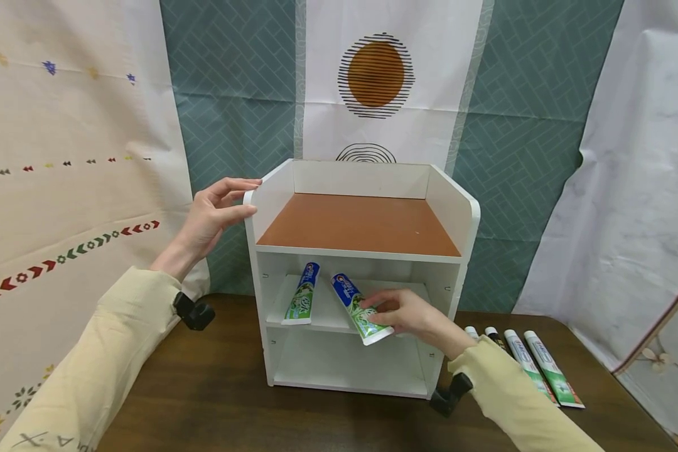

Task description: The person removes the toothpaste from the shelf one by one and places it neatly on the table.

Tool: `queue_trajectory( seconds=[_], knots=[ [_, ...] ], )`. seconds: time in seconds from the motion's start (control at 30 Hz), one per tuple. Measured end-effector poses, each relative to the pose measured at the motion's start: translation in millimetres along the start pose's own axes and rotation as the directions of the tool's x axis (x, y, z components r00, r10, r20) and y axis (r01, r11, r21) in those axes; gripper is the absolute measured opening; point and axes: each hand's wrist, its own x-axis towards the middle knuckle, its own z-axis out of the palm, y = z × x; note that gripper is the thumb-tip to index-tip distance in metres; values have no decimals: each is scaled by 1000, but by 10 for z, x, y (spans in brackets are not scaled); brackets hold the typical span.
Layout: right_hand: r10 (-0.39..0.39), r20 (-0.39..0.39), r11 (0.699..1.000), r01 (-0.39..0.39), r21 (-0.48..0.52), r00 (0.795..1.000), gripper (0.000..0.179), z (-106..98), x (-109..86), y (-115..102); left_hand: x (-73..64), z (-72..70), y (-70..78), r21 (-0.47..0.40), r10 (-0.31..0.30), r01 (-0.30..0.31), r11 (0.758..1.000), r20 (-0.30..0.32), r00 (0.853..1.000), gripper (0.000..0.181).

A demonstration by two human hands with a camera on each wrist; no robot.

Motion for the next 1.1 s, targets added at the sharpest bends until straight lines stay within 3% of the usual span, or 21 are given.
queue_trajectory(
  seconds=[0.17, 0.27, 0.37, 0.5, 0.63, 0.9, 1.1],
  knots=[
    [-33, 122, 999, 31, 21, 992, 28, -177, -148, 41, 5, 5, 0, -6, 6, -6, 1000, -4, 1000, 30],
    [-57, 217, 998, 58, 3, 974, 26, -294, -202, 75, 8, 5, 5, -2, 1, -1, 1000, -7, 1000, 30],
    [-87, 339, 994, 105, -35, 937, 23, -412, -240, 105, 7, 5, 9, -1, -4, 4, 1000, -7, 1000, 30],
    [-126, 501, 977, 196, -88, 856, 21, -525, -270, 150, 3, 9, 11, -4, -7, 7, 1000, -4, 1000, 30],
    [-133, 595, 970, 229, -88, 793, 20, -578, -298, 205, -6, 14, 12, -3, -11, 11, 1000, 0, 1000, 31],
    [-106, 665, 972, 218, -88, 739, 19, -731, -413, 356, -27, 8, -13, -9, -5, 5, 1000, -2, 1000, 30],
    [-134, 718, 973, 227, -35, 683, 21, -974, -549, 490, -4, 10, -4, -21, -4, 4, 1000, 6, 1000, 31]
  ],
)
